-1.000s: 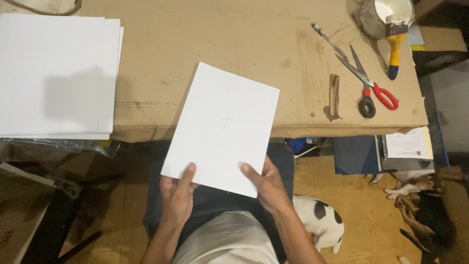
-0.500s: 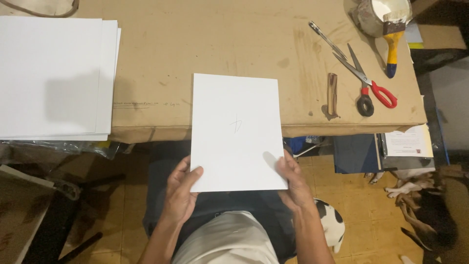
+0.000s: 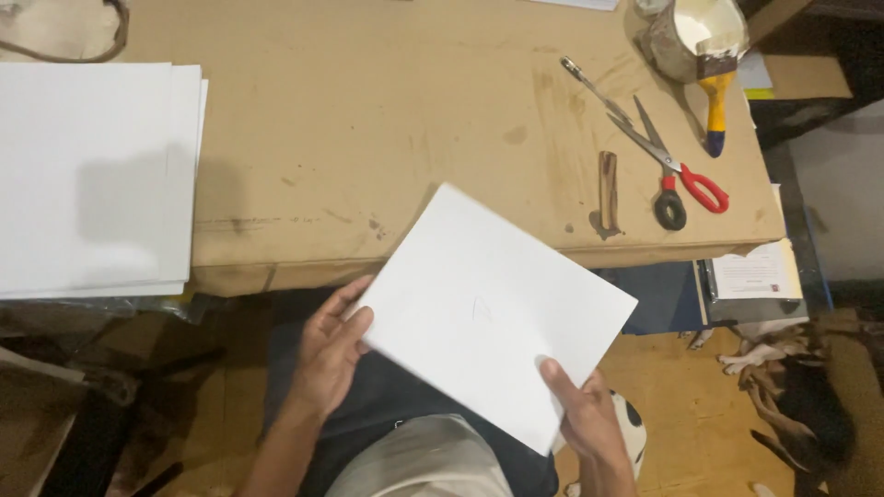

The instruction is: The person aligns a white sheet of paper on a wooden table, marks it with a pen, and uses red-handled scissors to trim the edges. They repeat this process for multiple sheets, stacking the trimmed pieces on the table.

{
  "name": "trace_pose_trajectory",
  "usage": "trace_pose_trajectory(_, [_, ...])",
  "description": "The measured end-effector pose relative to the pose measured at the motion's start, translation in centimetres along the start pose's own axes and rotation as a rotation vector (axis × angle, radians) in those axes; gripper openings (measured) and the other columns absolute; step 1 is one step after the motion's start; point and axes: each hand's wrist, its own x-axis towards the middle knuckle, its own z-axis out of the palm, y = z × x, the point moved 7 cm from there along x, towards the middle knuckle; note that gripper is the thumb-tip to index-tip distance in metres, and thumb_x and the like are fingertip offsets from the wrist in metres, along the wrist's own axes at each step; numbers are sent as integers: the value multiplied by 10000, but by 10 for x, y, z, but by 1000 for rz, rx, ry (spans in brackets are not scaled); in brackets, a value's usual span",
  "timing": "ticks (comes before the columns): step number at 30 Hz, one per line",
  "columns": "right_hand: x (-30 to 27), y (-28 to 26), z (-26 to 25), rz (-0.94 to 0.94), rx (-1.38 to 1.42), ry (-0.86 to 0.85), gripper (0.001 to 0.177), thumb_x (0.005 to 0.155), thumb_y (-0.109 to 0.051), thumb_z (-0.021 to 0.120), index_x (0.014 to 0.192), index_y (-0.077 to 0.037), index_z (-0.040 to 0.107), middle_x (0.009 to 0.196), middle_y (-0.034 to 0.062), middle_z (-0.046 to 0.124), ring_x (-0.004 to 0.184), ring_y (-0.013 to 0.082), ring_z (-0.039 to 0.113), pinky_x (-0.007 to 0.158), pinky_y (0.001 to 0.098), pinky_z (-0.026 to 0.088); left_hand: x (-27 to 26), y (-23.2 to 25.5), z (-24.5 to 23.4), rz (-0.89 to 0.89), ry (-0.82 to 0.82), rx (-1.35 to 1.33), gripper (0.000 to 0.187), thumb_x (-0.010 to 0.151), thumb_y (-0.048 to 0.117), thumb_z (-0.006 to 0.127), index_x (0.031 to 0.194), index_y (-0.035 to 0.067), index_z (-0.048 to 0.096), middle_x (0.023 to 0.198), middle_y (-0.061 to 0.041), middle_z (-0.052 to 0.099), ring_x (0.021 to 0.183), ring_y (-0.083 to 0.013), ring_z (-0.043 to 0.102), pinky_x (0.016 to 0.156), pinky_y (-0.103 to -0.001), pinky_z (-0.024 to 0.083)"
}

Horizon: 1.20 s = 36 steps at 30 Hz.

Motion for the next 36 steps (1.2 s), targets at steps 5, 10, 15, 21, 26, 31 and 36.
trace_pose_trajectory(5, [6,-53,-15,317,114,300,634,783,-134,682,1381,78,658,1270,290,751,1092,411,691,915,518,527,15,9,4,-247,19,503,714,814,42,764,1502,80,579,1223,-158,783,1014,-206,731,862,-343,588])
trace_pose_trajectory(10, [53,-82,-13,123,243,318,599,858,-132,627,1440,2,675,1167,323,783,1000,439,721,853,458,516,44,42,47,-276,205,513,694,786,15,769,1464,120,665,1295,-150,836,1045,-275,799,911,-368,594])
trace_pose_trajectory(15, [107,-142,-12,-111,73,254,640,815,-209,743,1447,-107,728,486,-61,400,441,45,312,422,241,174,100,69,81,-260,290,570,655,805,-19,804,1432,149,721,1290,-117,856,1019,-221,799,961,-292,550])
trace_pose_trajectory(21, [197,-285,13,-3,-378,403,544,960,-258,529,1494,-166,569,1406,92,692,1265,259,647,1011,452,523,235,127,181,124,-42,802,679,813,189,772,1463,137,583,1445,-12,685,1323,-112,658,1110,-270,513])
trace_pose_trajectory(26, [329,-363,11,-590,-469,353,501,993,-287,647,1415,-17,620,1275,288,656,1241,411,614,1036,563,469,354,154,256,457,-72,922,614,931,231,687,1467,-25,532,1302,-301,669,1201,-450,663,989,-539,570])
trace_pose_trajectory(31, [461,-393,-16,-671,-287,350,379,975,-264,738,1285,-48,712,1066,148,731,973,184,668,794,358,554,456,146,288,557,-28,936,610,937,263,688,1467,5,531,1300,-295,667,1195,-424,675,962,-501,588])
trace_pose_trajectory(36, [565,-394,-50,-742,-316,392,379,919,-327,895,1209,-120,766,1011,113,769,939,148,744,714,313,604,533,130,279,558,67,1047,567,923,282,729,1412,34,584,1232,-201,723,1150,-336,715,919,-432,612])
